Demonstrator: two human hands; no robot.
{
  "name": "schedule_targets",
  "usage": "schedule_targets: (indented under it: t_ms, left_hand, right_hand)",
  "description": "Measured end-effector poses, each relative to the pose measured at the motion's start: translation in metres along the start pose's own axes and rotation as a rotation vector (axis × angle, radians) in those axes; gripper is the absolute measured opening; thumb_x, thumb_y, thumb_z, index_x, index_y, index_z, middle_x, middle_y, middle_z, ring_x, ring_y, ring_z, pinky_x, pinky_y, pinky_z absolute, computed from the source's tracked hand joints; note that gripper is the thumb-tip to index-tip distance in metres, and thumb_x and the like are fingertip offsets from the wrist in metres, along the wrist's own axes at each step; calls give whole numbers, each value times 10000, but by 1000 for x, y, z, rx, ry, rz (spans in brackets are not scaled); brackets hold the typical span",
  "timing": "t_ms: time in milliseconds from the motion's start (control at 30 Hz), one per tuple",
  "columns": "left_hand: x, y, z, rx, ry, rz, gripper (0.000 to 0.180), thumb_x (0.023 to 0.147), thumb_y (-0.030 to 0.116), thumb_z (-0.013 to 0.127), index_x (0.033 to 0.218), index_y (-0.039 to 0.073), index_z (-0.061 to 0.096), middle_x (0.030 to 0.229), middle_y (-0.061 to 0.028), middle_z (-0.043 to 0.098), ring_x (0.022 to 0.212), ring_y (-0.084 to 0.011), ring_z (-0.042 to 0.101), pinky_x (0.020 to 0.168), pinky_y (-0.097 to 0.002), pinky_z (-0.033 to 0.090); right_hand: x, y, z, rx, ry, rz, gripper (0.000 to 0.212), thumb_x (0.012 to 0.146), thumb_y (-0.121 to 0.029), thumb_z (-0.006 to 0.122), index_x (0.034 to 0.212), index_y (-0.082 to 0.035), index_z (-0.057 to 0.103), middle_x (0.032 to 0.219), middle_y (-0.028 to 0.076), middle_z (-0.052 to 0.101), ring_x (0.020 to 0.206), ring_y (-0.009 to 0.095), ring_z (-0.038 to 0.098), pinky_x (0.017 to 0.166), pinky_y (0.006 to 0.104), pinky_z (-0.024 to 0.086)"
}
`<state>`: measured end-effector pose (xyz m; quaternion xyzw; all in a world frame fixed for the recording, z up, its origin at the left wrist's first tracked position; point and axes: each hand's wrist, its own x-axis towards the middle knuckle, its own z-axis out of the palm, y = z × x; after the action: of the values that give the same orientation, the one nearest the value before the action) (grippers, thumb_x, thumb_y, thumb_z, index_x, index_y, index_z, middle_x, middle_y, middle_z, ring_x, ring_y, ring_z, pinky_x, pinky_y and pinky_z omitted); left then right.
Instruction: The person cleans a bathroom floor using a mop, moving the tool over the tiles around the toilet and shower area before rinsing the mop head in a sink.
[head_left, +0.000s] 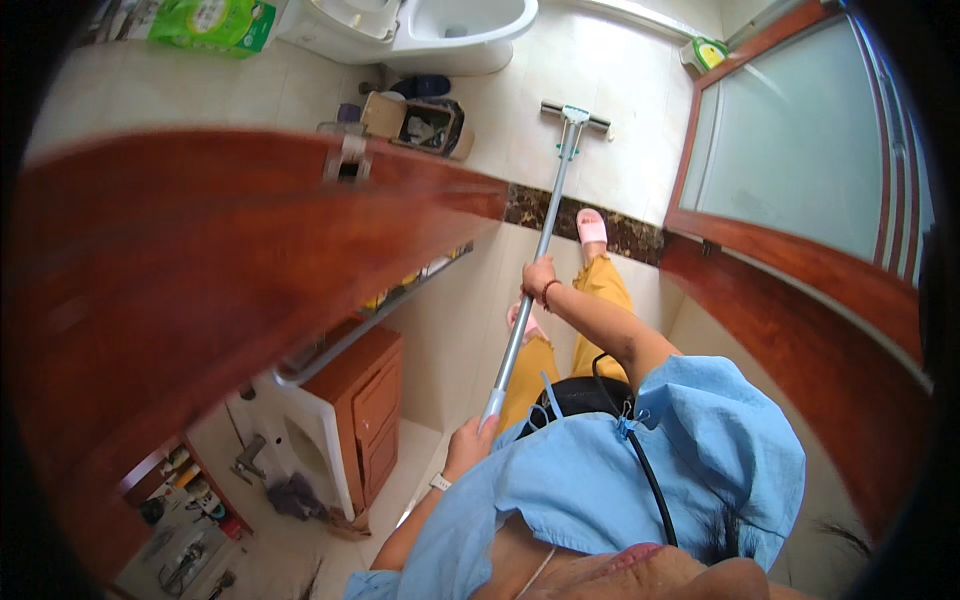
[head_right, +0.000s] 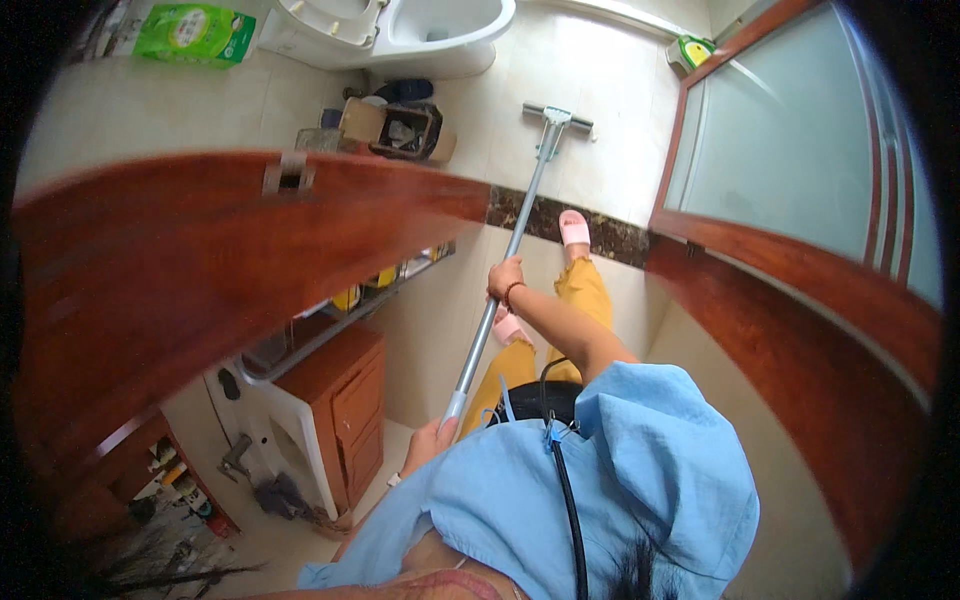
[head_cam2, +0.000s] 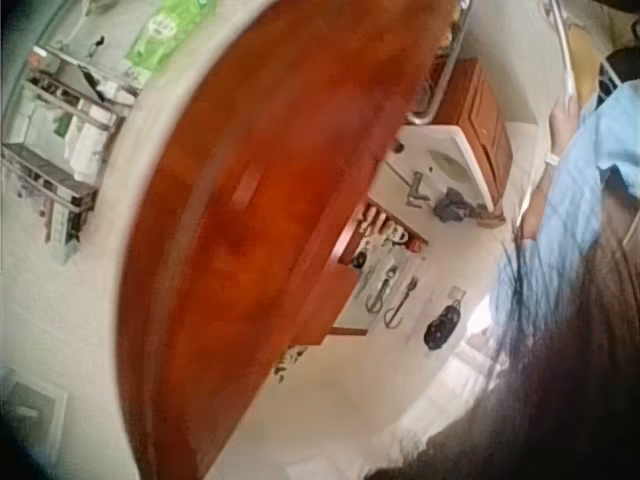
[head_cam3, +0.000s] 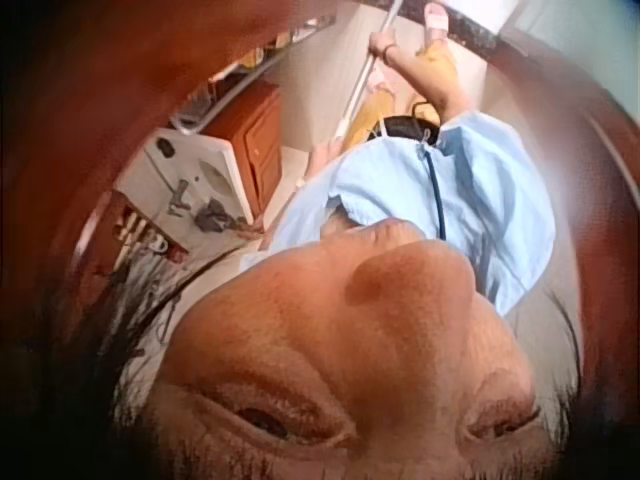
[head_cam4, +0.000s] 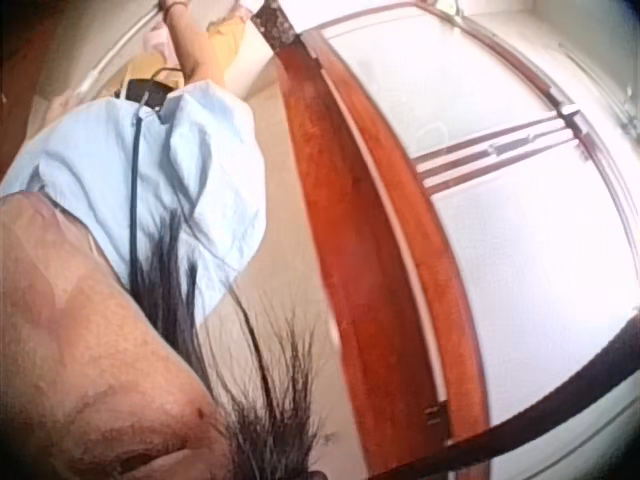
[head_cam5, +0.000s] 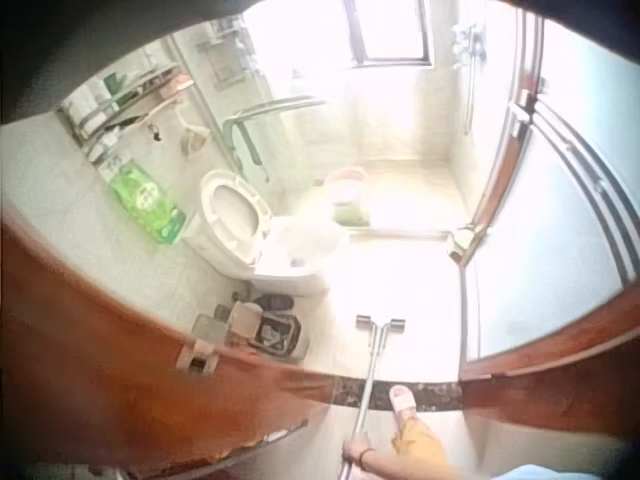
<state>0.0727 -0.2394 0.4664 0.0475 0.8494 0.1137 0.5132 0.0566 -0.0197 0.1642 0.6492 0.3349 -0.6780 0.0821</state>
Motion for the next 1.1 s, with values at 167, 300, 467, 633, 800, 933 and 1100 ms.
schedule_targets:
  t_ms: [167,300,467,633,800,933,1100]
  left_hand:
    - [97,144,4,-39,-31,270,325,926,336,535,923,20,610,534,-38,511,434,-125,477,404,-299,385]
    - [147,287,13,-194,-89,288,337,887,334,584,865,-2,580,553,-40,522,417,-113,487,383,-291,381]
    - [177,319,33,-12,108,551,340,869,301,599,857,-37,568,633,-177,587,554,-308,594,517,-397,447]
    - [126,147,55,34,155,439,267,872,319,598,899,55,626,660,-174,613,627,-366,618,540,-446,457]
    - [3,-57,30,133,92,222,247,859,318,625,946,87,639,652,-172,611,578,-345,616,497,-417,455]
    - [-92,-164,-15,136,94,189,265,850,323,631,994,101,646,661,-165,623,599,-340,628,527,-410,474]
    - [-137,-162,-37,308,57,83,285,860,354,604,988,104,648,673,-168,627,611,-357,624,551,-430,480]
  right_hand:
    - [125,-151,-58,-1420,-2,-488,236,795,-388,593,871,-174,657,793,48,663,727,223,637,642,410,432]
    - [199,-276,-135,-1517,19,-617,157,786,-248,653,725,-111,701,625,79,644,555,225,634,476,350,484]
    - [168,-321,-162,118,122,-352,206,864,-139,494,769,43,501,529,100,512,382,198,504,348,337,429]
    - [95,-171,-122,170,143,-236,250,884,-170,469,993,17,345,547,112,486,392,225,524,327,358,426]
    - [-9,47,-43,115,-8,129,243,898,-142,413,1076,1,331,670,144,497,437,257,538,361,397,456]
    - [-117,141,15,250,-87,520,242,901,-111,368,1121,-13,356,780,167,506,478,284,550,385,435,480]
    - [-157,167,37,310,-77,765,274,904,-81,323,1166,-26,382,889,190,514,519,310,561,408,473,504]
